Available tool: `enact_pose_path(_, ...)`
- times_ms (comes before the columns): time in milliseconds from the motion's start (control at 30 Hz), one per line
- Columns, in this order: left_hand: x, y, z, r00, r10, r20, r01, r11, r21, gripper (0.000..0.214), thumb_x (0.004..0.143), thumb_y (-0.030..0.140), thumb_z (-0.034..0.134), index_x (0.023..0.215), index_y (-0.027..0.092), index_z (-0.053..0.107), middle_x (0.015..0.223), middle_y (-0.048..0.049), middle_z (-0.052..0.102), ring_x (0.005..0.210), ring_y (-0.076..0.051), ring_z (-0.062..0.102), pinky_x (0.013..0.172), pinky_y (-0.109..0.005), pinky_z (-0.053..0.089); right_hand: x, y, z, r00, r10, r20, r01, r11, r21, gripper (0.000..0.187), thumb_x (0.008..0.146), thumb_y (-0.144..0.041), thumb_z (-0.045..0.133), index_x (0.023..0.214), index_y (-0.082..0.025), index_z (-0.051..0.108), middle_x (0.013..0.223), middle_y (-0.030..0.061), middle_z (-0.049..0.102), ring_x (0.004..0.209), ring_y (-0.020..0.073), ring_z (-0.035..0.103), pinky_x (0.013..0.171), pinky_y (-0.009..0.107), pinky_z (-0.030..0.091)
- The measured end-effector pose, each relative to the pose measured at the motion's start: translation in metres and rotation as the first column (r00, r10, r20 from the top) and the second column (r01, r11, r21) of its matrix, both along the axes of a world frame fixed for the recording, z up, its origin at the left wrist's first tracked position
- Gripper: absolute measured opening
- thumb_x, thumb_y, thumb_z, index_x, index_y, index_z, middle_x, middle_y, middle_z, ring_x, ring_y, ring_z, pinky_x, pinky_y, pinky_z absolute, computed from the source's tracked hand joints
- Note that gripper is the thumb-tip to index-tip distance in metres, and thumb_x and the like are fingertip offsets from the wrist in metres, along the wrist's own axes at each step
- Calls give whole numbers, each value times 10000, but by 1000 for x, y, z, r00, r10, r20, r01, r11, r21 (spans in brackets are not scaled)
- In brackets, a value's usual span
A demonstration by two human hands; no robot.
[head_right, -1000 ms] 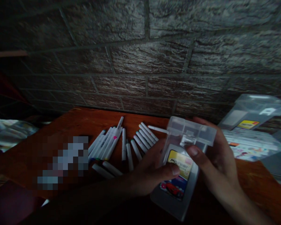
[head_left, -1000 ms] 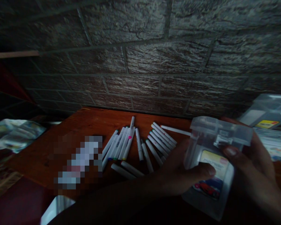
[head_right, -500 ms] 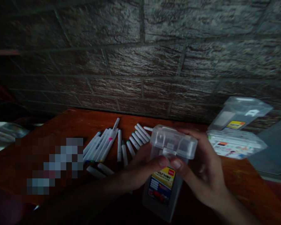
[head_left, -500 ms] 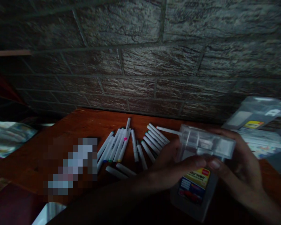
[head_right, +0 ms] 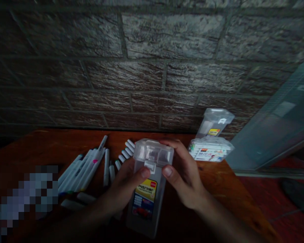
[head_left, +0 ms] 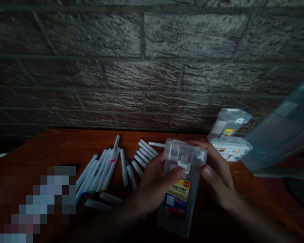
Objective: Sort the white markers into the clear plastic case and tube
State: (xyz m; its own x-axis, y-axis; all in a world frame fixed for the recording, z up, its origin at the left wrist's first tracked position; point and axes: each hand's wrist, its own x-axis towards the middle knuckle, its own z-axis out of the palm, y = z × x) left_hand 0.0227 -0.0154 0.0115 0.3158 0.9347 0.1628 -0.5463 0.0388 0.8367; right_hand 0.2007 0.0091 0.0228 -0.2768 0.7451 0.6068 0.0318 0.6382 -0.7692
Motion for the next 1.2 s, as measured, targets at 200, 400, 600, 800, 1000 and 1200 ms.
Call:
enact_pose_path(200,-2,2,-3,999,8,-50,-6,999,46,321,874,356,795,1145,196,729,954,-37,786,848,-170,724,744,-246,536,2,2,5,1000,-14,-4,13,997,-81,381,947,-516,668,1283,-334,682,1123,26,712,970,210,686,792,300,583)
enact_pose_path(400,-2,4,-5,999,29,-31,-25,993,116,319,869,377,795,1144,227,733,915,-24,785,815,-169,731,725,-244,548,3,11,34,992,103,74,-85,972,-219,314,914,-393,759,1209,-299,705,1107,10,761,973,183,703,828,262,567)
enact_pose_path(600,-4,5,-1,995,102,19,-104,982,160,273,854,370,814,1069,230,718,842,11,746,735,-122,680,673,-207,519,0,23,64,959,228,168,-175,944,-280,313,901,-406,756,1158,-232,716,1005,31,756,873,180,688,724,252,544)
enact_pose_path(800,-7,8,-4,988,138,-71,-115,959,260,265,866,390,791,983,191,661,931,-12,724,722,-110,604,639,-205,476,-4,30,65,964,248,96,-204,921,-332,343,914,-495,715,1092,-202,738,844,16,721,690,137,645,612,230,513)
enact_pose_path(1000,-6,5,-6,992,112,-61,-93,962,257,292,850,385,807,999,200,637,919,-7,706,744,-125,606,659,-223,463,-2,33,63,968,250,32,-220,900,-375,363,914,-565,697,947,-211,766,752,7,698,676,144,657,642,232,528)
enact_pose_path(1200,-5,3,-7,999,24,-43,-15,979,201,412,740,353,895,1023,205,634,1007,-33,729,782,-144,638,693,-246,472,6,36,58,990,142,-6,-129,875,-466,542,881,-713,630,779,-203,784,700,40,713,654,179,676,660,266,557)
